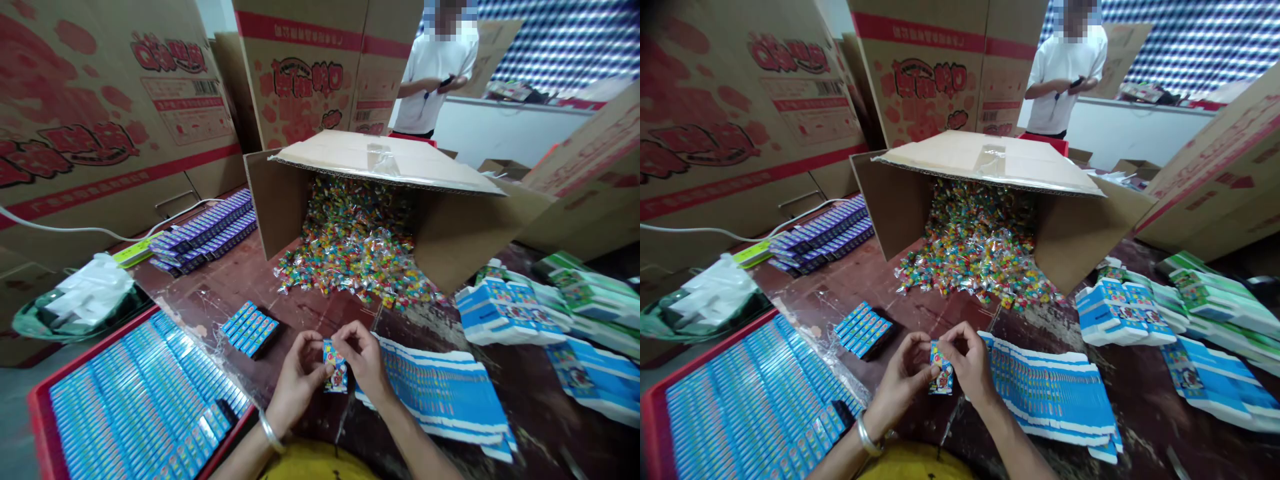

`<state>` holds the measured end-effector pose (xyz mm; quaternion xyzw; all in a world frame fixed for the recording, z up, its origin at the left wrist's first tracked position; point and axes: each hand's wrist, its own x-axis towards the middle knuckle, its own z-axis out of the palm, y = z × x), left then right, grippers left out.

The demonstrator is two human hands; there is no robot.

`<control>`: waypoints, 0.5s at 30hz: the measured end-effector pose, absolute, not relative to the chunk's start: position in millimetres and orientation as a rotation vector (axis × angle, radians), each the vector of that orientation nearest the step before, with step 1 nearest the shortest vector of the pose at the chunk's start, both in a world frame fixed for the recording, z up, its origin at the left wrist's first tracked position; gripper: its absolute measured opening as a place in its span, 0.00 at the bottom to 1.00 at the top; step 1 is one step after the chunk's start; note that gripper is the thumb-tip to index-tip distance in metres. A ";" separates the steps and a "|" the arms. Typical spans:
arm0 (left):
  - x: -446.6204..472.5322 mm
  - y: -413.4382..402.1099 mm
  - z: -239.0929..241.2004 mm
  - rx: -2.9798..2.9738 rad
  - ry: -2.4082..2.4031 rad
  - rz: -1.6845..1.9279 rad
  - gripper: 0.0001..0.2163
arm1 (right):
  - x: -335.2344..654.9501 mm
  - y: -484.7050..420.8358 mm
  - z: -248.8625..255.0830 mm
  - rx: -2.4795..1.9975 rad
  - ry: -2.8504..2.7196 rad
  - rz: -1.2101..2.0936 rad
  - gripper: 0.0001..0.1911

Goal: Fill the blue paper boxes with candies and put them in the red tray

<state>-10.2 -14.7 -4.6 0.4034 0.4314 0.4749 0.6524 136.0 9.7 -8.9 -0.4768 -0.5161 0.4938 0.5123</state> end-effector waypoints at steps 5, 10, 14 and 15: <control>-15.9 -16.1 -1.0 1.053 1.105 1.037 0.18 | 144.4 19.8 -5.6 -1.215 -1.309 1.353 0.12; -19.0 -15.2 7.0 1.147 1.103 0.996 0.19 | 152.3 29.1 -7.2 -1.210 -1.297 1.436 0.13; -22.3 -14.5 5.5 1.155 1.082 0.965 0.25 | 151.4 26.3 -2.7 -1.241 -1.411 1.301 0.11; -23.4 -14.0 4.3 1.143 1.078 0.964 0.25 | 151.0 23.7 0.0 -1.249 -1.457 1.233 0.11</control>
